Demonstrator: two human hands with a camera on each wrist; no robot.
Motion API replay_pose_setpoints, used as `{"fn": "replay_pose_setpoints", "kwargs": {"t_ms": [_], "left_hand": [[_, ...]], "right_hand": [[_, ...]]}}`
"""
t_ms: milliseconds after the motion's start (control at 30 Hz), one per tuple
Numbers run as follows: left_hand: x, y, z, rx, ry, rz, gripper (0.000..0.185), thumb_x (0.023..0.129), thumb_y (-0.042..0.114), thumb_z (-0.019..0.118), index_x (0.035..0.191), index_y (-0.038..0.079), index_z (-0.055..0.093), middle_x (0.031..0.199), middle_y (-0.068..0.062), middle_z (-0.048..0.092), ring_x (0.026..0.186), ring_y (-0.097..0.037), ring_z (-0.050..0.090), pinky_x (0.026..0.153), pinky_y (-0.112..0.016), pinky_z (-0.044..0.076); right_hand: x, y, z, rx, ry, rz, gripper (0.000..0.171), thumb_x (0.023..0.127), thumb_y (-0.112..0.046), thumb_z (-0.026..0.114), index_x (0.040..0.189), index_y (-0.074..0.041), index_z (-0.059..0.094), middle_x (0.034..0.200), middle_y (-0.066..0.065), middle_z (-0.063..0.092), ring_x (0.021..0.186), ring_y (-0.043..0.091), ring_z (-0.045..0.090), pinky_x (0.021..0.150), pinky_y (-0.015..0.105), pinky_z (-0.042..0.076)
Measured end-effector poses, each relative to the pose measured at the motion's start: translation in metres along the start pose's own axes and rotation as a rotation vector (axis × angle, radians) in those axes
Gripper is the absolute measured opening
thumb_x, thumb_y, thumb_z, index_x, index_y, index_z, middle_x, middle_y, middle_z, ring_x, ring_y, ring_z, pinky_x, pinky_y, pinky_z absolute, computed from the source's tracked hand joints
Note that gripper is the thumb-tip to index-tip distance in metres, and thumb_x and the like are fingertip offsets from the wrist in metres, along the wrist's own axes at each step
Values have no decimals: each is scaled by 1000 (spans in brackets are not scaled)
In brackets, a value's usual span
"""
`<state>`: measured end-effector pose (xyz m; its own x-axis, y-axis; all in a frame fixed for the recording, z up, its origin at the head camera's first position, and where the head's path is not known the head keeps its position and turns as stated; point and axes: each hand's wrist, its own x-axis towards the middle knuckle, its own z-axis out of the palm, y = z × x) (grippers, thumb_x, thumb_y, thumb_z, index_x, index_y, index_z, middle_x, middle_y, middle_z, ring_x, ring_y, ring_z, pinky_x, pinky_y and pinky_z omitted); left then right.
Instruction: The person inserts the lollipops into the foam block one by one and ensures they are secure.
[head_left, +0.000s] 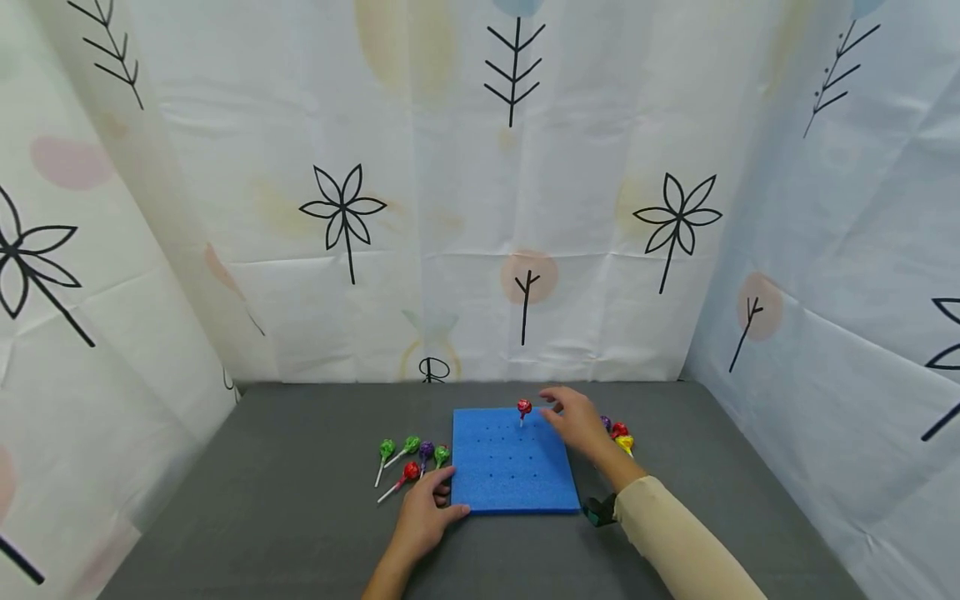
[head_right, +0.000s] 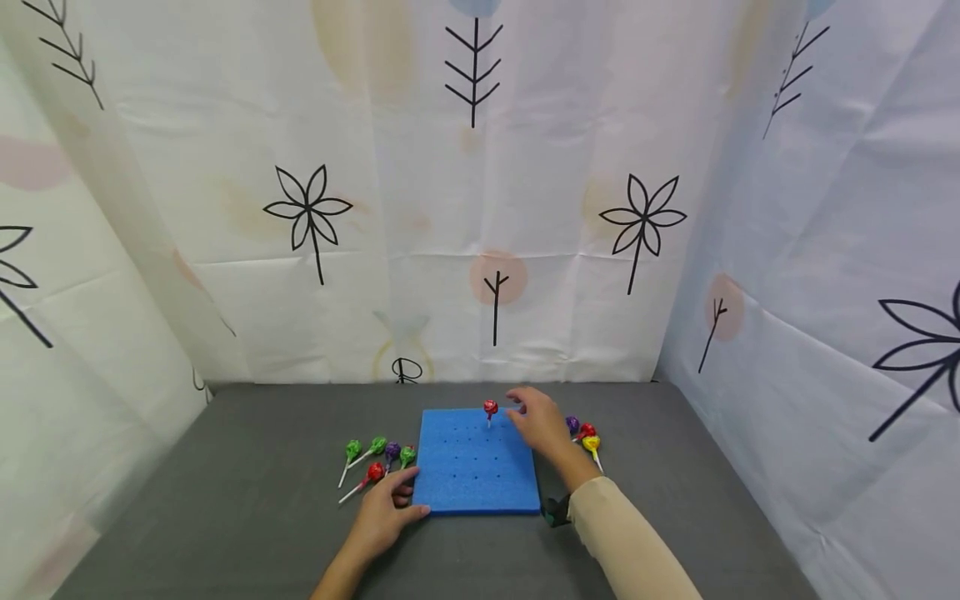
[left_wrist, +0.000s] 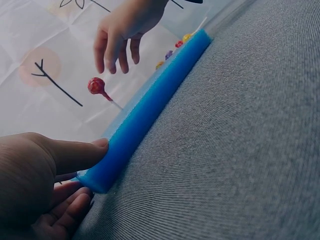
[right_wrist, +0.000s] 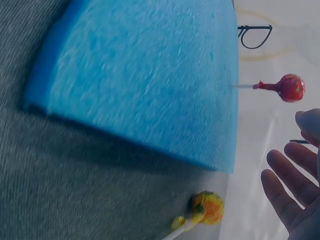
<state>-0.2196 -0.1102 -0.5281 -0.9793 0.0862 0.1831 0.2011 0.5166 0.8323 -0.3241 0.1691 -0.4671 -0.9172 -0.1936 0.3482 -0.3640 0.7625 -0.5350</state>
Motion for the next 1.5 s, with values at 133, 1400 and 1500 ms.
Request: {"fn": "replay_pose_setpoints", "kwargs": {"t_ms": [133, 1400, 1500], "left_hand": [[1, -1, 0, -2, 0, 2, 62, 70, 11, 86, 125, -2, 61, 106, -12, 62, 87, -23, 61, 74, -38, 51], [2, -2, 2, 12, 2, -16, 61, 70, 12, 87, 125, -1, 62, 106, -11, 63, 87, -22, 62, 74, -39, 52], [1, -1, 1, 7, 6, -9, 61, 70, 11, 87, 125, -1, 62, 106, -11, 63, 86, -22, 62, 74, -38, 52]], "right_hand": [[-3, 6, -3, -3, 13, 5, 30, 91, -15, 69, 120, -9, 66, 112, 9, 65, 94, 26, 63, 74, 39, 54], [-39, 75, -30, 200, 248, 224, 29, 90, -11, 69, 116, 4, 65, 119, 25, 59, 114, 40, 52, 91, 53, 44], [-43, 77, -32, 225, 232, 265, 30, 93, -13, 67, 118, 3, 64, 123, 24, 57, 118, 39, 49, 96, 53, 41]]}}
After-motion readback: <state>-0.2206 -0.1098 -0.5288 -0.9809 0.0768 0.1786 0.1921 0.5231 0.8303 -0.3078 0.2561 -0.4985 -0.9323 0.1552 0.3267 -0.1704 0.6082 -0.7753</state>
